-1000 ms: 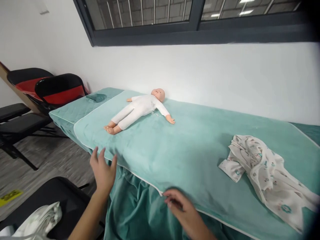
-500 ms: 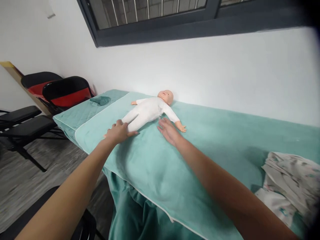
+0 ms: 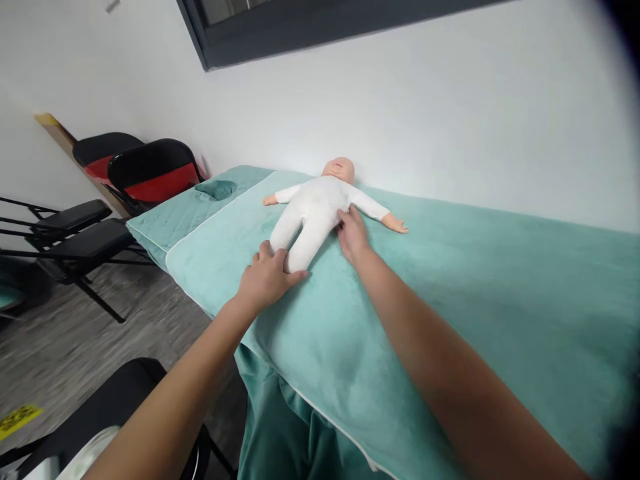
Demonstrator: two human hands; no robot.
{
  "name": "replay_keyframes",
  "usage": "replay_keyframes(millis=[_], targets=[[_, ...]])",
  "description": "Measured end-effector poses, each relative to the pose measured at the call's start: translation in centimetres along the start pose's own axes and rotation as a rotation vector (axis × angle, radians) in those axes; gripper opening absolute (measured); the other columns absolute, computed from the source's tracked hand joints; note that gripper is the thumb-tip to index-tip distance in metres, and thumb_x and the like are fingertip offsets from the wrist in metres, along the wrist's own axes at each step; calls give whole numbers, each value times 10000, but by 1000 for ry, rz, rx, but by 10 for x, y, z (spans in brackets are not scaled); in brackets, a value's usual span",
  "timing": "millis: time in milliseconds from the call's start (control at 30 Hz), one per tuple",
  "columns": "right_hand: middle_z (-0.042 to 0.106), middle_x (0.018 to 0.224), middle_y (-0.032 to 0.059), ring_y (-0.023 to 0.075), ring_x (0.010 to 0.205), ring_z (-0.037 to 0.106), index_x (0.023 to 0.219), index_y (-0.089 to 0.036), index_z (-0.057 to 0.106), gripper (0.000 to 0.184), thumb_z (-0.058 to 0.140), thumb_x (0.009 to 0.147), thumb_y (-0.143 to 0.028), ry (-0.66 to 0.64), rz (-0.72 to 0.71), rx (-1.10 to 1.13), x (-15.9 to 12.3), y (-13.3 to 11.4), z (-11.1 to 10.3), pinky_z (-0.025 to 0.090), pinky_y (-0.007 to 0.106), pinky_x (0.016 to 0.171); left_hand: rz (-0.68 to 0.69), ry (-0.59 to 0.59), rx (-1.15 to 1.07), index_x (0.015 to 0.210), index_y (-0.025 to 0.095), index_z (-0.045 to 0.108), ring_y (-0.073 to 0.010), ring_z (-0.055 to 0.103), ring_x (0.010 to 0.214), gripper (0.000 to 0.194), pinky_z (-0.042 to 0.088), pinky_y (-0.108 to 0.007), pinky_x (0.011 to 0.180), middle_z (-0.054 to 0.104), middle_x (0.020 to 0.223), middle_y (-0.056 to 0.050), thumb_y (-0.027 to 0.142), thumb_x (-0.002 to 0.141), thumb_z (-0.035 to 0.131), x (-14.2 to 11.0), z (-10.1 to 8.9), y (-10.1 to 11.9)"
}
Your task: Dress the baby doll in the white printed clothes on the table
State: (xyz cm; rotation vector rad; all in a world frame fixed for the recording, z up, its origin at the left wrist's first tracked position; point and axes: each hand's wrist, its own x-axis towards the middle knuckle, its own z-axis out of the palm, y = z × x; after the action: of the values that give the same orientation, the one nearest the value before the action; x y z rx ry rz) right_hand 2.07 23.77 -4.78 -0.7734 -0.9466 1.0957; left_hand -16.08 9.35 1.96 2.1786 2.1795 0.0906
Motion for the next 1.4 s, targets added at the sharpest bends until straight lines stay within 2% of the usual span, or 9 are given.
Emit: replay_keyframes(millis=[200, 400, 600, 700, 800, 967, 1067, 1233, 1400], targets=[[607, 1423, 121, 208, 1251, 614, 1437, -195, 458, 545, 431, 901, -292, 29, 25, -489, -19, -8, -13, 538, 378, 976, 15, 129, 38, 1306, 246, 574, -393, 562, 1233, 520, 544, -531, 915, 335, 1578, -159, 587, 917, 519, -29, 3, 0], [653, 1294, 173, 337, 1317, 504, 1216, -142, 675, 442, 554, 792, -144, 68, -44, -896, -27, -23, -34, 310, 504, 1166, 50, 223, -34, 1322, 237, 591, -383, 587, 1229, 479, 549, -519, 949, 392, 1563, -157, 500, 923, 571, -46, 14, -14], [721, 1056, 128, 288, 1017, 645, 885, -202, 759, 153, 636, 818, -262, -9, -89, -1087, 0, -19, -45, 458, 400, 951, 60, 633, -367, 1445, 163, 427, -350, 423, 1443, 565, 417, -546, 1157, 405, 1541, -213, 362, 939, 582, -64, 63, -17], [738, 843, 77, 244, 859, 663, 807, -211, 732, 196, 571, 869, -302, -12, -85, -1104, 14, -16, -52, 475, 347, 826, -67, 718, -509, 1493, 162, 336, -357, 396, 1466, 722, 417, -551, 1161, 366, 1557, -230, 370, 884, 662, -66, 81, -13], [730, 765, 61, 219, 774, 655, 812, -198, 711, 255, 510, 903, -326, -5, -74, -1097, 20, -16, -55, 470, 324, 759, -151, 694, -545, 1489, 179, 341, -365, 444, 1426, 785, 443, -547, 1135, 394, 1543, -214, 419, 839, 711, -64, 85, -11], [724, 796, 38, 221, 764, 622, 741, -216, 689, 118, 734, 717, -323, -91, -87, -1102, 20, -22, -48, 451, 337, 751, -165, 703, -565, 1439, 187, 401, -347, 518, 1345, 725, 466, -531, 1100, 475, 1462, -189, 440, 833, 707, -63, 85, -13], [694, 718, 32, 227, 770, 616, 653, -219, 673, 87, 699, 724, -262, -101, -88, -1068, 20, -24, -48, 452, 361, 785, -171, 700, -559, 1428, 187, 411, -337, 552, 1300, 701, 483, -519, 1073, 524, 1407, -180, 443, 841, 694, -62, 87, -14], [653, 608, 18, 196, 657, 635, 693, -200, 689, 150, 623, 791, -293, -71, -26, -869, 22, -25, -55, 510, 347, 717, -172, 701, -558, 1395, 198, 432, -332, 580, 1253, 647, 502, -507, 1026, 562, 1358, -169, 449, 850, 674, -61, 89, -14], [672, 680, 36, 186, 641, 675, 738, -181, 675, 129, 629, 776, -296, 15, 20, -612, 24, -19, -54, 584, 345, 658, -173, 706, -555, 1389, 185, 441, -327, 588, 1238, 635, 505, -497, 1015, 573, 1344, -172, 440, 855, 672, -62, 89, -13]])
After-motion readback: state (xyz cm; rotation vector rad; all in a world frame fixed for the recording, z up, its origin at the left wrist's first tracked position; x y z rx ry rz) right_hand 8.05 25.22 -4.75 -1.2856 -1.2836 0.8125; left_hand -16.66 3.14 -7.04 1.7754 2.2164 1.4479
